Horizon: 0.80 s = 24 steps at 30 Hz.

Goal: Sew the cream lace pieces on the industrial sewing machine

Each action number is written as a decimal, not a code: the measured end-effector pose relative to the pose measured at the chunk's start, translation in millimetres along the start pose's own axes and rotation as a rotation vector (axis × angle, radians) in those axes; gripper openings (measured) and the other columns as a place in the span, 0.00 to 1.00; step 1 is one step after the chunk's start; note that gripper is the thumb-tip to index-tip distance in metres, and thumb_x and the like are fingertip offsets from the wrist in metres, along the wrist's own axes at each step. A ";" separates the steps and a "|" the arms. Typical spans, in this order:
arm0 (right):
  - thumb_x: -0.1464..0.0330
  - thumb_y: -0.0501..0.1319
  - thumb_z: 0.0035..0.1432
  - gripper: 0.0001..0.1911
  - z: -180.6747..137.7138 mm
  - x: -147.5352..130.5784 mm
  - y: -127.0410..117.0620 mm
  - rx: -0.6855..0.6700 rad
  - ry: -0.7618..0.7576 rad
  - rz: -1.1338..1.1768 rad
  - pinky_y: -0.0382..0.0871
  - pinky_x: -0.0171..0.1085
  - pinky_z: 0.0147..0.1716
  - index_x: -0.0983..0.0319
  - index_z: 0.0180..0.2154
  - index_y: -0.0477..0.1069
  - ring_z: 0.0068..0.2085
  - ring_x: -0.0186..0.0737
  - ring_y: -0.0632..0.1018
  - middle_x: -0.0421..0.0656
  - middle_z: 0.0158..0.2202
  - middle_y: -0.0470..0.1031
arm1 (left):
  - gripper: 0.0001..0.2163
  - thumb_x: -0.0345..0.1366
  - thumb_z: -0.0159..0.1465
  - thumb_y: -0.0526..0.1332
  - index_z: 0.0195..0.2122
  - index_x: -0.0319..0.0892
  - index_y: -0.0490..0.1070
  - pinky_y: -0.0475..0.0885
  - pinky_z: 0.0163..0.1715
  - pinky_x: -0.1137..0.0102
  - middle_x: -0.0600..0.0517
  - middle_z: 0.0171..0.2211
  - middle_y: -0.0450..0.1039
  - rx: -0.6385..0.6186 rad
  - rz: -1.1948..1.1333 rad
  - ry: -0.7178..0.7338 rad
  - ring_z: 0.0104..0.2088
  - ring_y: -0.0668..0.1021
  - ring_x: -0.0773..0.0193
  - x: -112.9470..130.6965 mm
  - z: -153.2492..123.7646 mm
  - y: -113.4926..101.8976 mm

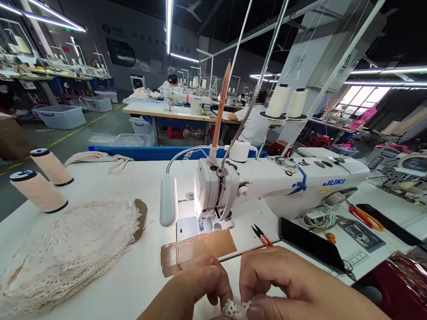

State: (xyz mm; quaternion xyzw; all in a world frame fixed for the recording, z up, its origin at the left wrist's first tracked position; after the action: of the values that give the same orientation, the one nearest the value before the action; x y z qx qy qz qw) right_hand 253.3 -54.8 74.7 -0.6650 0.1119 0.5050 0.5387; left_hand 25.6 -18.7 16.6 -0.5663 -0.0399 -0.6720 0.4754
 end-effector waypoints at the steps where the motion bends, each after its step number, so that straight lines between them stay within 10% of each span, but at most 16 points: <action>1: 0.70 0.68 0.68 0.05 4.7 2.8 -1.4 -0.001 0.050 0.016 0.71 0.30 0.31 0.55 0.37 0.76 0.33 0.35 0.79 0.35 0.33 0.79 | 0.05 0.39 0.73 0.60 0.39 0.48 0.70 0.78 0.35 0.69 0.53 0.37 0.77 0.005 -0.006 -0.028 0.37 0.78 0.62 -3.5 0.6 1.8; 8: 0.75 0.65 0.59 0.10 80.6 73.1 34.2 0.103 0.269 -0.205 0.56 0.29 0.22 0.58 0.27 0.70 0.24 0.32 0.70 0.32 0.23 0.71 | 0.09 0.31 0.64 0.60 0.26 0.44 0.67 0.69 0.32 0.65 0.52 0.29 0.72 0.147 0.641 -0.325 0.31 0.74 0.57 -62.7 14.8 -2.1; 17: 0.73 0.65 0.60 0.11 90.0 85.7 50.8 0.227 0.319 -0.306 0.53 0.32 0.24 0.57 0.28 0.66 0.25 0.34 0.70 0.34 0.24 0.71 | 0.15 0.22 0.72 0.53 0.30 0.43 0.70 0.64 0.38 0.63 0.52 0.32 0.75 0.158 0.819 0.171 0.33 0.71 0.59 -65.6 7.4 -6.1; 24: 0.70 0.59 0.71 0.03 58.8 83.9 56.1 0.308 0.013 -0.709 0.61 0.39 0.31 0.59 0.42 0.72 0.33 0.45 0.74 0.44 0.34 0.78 | 0.14 0.24 0.74 0.54 0.33 0.43 0.73 0.65 0.37 0.63 0.51 0.35 0.78 0.140 0.772 0.147 0.34 0.74 0.59 -68.2 7.4 -7.7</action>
State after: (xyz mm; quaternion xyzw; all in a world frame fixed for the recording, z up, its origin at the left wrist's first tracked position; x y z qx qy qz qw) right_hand 221.0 5.0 -20.3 -0.5770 -0.0471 0.2604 0.7727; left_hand 19.2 30.4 -31.5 -0.4563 0.1641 -0.4783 0.7322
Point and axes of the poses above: each hand's wrist, its own z-axis towards the middle knuckle, its own y-axis out of the palm, x = y × z, the point moved 1 cm from there along z, towards the middle knuckle
